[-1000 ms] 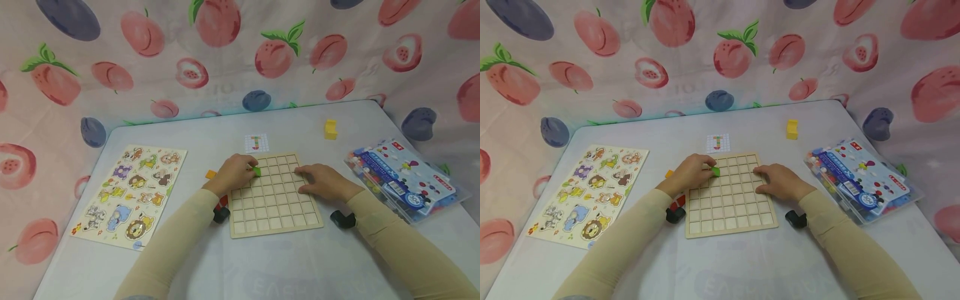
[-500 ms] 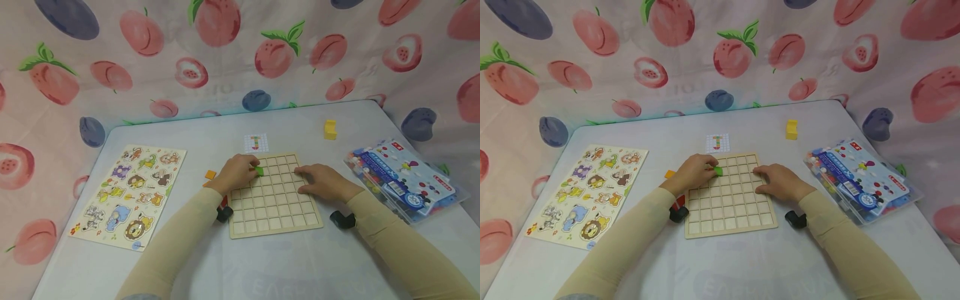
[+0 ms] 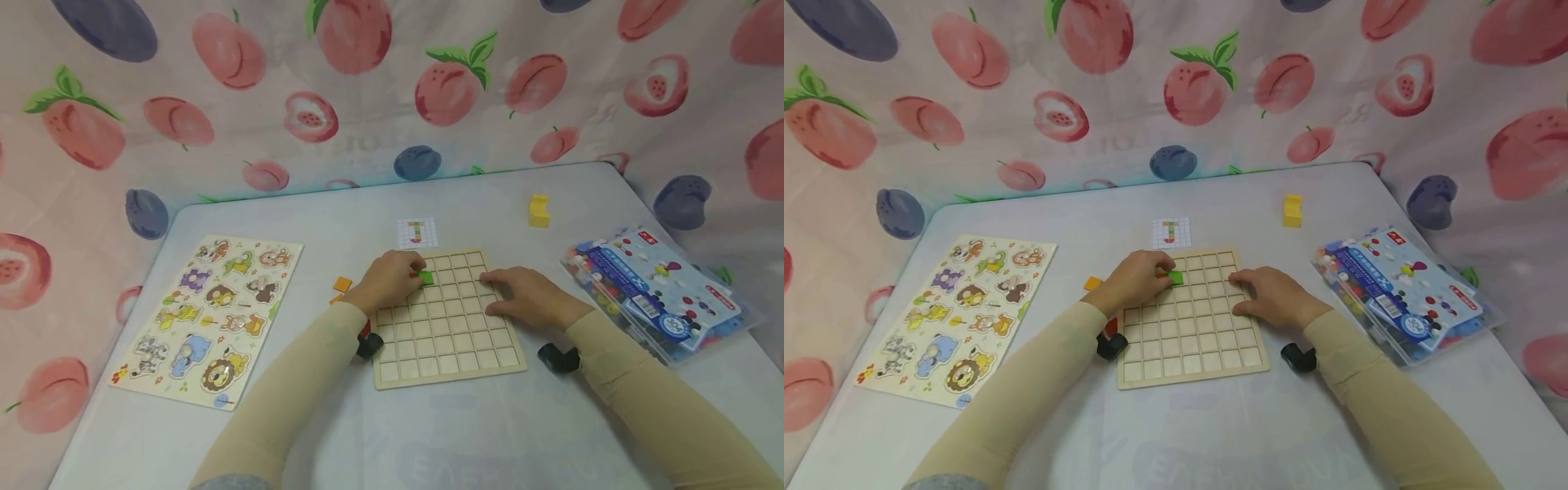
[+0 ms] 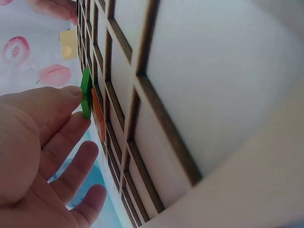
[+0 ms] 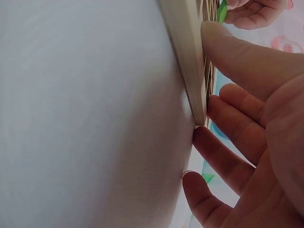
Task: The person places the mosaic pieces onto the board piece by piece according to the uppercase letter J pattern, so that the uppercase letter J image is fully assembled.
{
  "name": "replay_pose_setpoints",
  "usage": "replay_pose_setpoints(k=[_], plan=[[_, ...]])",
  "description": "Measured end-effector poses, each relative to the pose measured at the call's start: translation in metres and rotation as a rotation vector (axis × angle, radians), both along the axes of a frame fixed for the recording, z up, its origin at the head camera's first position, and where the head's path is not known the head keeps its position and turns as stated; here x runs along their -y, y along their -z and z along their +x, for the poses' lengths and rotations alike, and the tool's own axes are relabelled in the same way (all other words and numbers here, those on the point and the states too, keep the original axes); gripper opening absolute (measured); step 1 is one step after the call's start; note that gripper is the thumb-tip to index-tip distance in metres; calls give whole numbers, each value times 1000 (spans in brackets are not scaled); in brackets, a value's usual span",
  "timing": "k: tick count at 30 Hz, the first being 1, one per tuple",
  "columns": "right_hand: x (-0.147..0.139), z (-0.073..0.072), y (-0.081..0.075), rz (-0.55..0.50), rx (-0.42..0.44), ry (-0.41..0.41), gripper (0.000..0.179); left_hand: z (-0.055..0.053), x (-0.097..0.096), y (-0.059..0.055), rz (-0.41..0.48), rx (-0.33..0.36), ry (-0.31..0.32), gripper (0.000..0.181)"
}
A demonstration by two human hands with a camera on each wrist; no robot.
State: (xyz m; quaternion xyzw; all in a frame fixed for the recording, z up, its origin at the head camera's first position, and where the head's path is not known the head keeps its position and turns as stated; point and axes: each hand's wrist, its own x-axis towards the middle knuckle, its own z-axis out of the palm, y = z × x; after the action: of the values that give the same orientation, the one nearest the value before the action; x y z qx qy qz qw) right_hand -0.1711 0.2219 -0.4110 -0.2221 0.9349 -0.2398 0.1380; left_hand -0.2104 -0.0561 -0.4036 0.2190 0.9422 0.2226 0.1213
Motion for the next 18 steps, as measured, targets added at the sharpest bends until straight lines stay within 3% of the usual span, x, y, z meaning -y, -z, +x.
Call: replay_pose_setpoints(k=[18], plan=[[0, -2, -1, 1, 4, -3, 63, -2, -6, 0, 22, 5, 13, 28]])
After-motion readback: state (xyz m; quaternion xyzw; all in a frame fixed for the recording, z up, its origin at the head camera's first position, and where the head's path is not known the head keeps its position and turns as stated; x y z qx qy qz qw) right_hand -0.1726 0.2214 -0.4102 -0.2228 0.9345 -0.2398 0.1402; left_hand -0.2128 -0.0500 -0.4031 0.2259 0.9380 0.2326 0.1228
